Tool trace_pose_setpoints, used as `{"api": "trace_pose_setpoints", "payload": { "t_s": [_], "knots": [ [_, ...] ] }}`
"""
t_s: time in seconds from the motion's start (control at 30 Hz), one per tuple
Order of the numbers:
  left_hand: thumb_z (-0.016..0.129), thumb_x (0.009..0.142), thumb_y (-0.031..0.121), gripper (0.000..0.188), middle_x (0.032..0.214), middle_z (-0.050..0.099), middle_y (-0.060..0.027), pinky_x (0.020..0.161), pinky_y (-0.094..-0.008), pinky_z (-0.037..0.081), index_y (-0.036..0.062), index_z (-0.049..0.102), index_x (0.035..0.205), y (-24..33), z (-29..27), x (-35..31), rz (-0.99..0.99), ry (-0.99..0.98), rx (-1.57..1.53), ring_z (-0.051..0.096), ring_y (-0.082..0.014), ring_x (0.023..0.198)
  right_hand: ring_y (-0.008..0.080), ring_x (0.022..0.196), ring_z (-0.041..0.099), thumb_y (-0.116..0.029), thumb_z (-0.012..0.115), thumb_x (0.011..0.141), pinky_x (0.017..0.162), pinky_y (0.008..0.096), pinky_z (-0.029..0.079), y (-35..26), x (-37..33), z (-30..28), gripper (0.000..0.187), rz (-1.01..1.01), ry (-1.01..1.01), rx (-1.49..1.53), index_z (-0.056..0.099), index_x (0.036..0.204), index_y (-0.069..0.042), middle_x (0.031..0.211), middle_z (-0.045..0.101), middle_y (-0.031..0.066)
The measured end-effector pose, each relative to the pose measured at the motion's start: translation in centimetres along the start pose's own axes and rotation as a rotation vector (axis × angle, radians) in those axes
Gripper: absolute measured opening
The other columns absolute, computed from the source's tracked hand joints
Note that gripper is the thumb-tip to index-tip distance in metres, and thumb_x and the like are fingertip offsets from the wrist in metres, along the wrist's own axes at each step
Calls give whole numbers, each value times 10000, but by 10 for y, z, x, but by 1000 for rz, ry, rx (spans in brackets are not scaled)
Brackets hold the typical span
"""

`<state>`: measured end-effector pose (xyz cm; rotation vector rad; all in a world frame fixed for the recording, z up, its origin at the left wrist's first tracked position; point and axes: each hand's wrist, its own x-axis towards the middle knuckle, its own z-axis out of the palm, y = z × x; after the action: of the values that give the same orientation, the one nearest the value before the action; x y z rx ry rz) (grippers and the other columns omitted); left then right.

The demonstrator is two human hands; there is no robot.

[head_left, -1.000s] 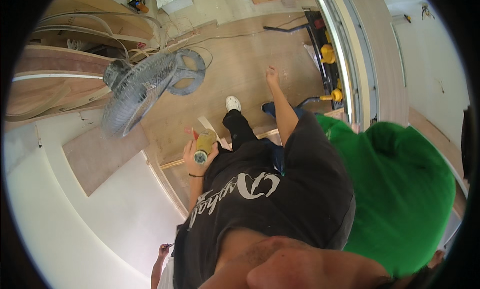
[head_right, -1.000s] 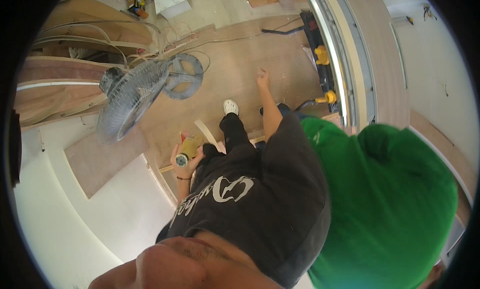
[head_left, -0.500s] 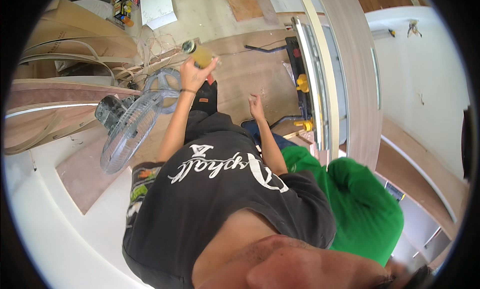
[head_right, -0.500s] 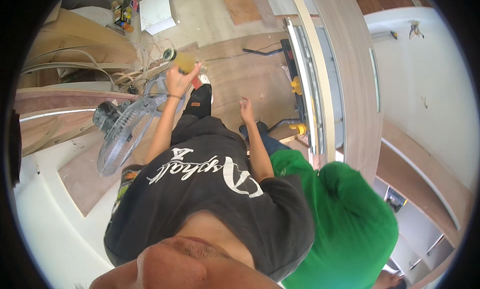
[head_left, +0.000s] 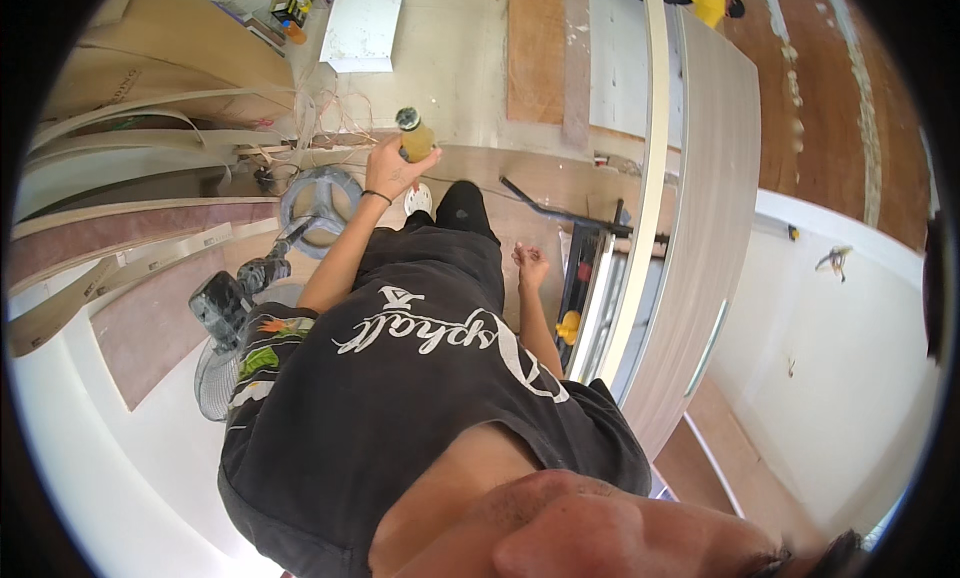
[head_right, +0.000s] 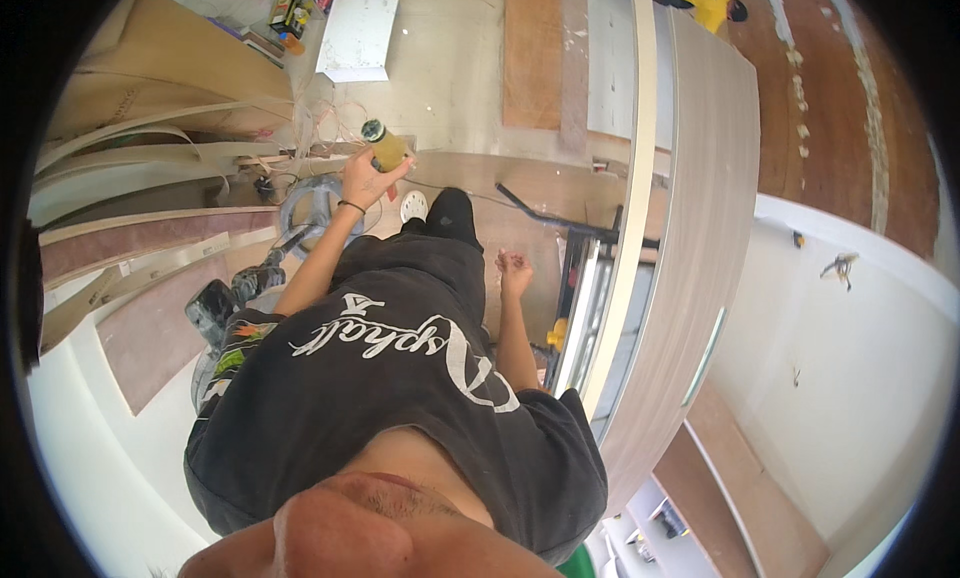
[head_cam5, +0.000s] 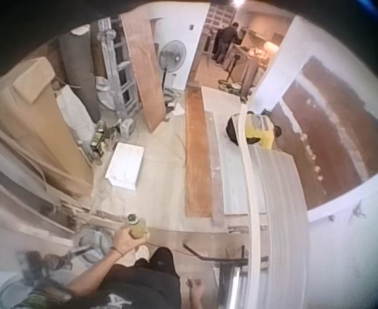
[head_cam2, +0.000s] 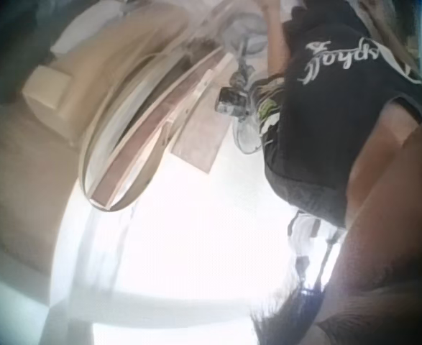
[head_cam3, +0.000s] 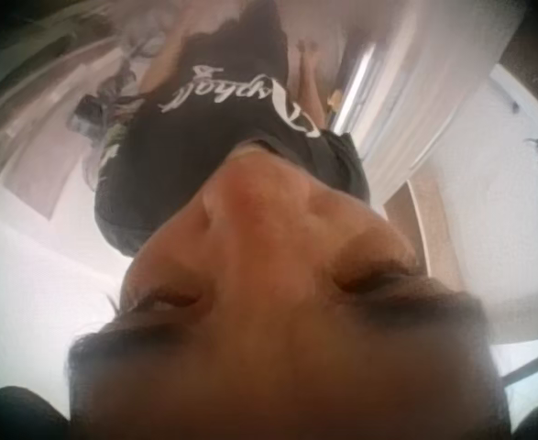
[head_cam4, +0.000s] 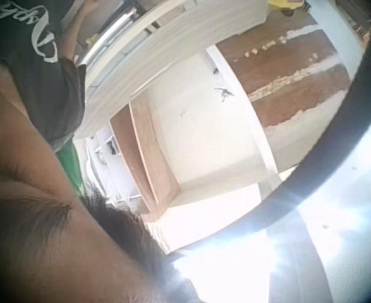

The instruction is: The person pours adhesive from a large can into a smaller bottle and then handles curved wooden pieces, aligning them with other boards on the floor. The person sits on the floor during the process and works alongside others in a construction setting.

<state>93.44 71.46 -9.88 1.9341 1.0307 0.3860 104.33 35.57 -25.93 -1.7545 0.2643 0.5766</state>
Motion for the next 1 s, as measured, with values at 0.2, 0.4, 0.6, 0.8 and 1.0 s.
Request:
{"api": "trace_pose_setpoints", "payload": {
  "t_s": [0.2, 0.4, 0.6, 0.8, 1.0],
  "knots": [
    [771, 711, 506, 493, 852, 684, -155, 726, -406, 519, 52, 716, 894, -30, -12, 96, -109, 25, 82, 678, -310, 772, 117, 542, 515, -302, 681, 916, 506, 285, 420, -31, 120, 68, 353, -51, 30, -257, 581, 768, 3, 634, 576, 42],
    [780, 705, 514, 532, 854, 681, -185, 678, -401, 533, 27, 715, 910, -36, -13, 200, -306, 144, 137, 685, -321, 738, 173, 551, 495, -390, 692, 887, 544, 359, 415, -119, 257, 146, 452, -221, -134, -646, 554, 710, 2, 596, 548, 83],
    [773, 687, 557, 587, 844, 699, -195, 732, -422, 530, 3, 707, 870, -12, -16, 299, -405, 367, 235, 689, -340, 790, 289, 604, 582, -397, 775, 775, 609, 412, 458, -256, 388, 250, 437, -374, -325, -922, 585, 731, -6, 653, 597, 150],
    [775, 684, 552, 576, 817, 696, -180, 725, -409, 527, 5, 704, 854, -8, -8, 396, -443, 547, 175, 682, -329, 770, 347, 645, 607, -417, 737, 806, 602, 447, 454, -359, 477, 378, 441, -519, -443, -1166, 586, 734, -9, 670, 609, 192],
    [773, 692, 552, 581, 794, 689, -193, 700, -406, 535, -5, 691, 839, -43, -11, 507, -540, 651, 88, 690, -328, 755, 393, 665, 600, -445, 698, 837, 624, 475, 451, -423, 541, 501, 471, -622, -548, -1314, 570, 729, -5, 682, 612, 223]
  ]
}}
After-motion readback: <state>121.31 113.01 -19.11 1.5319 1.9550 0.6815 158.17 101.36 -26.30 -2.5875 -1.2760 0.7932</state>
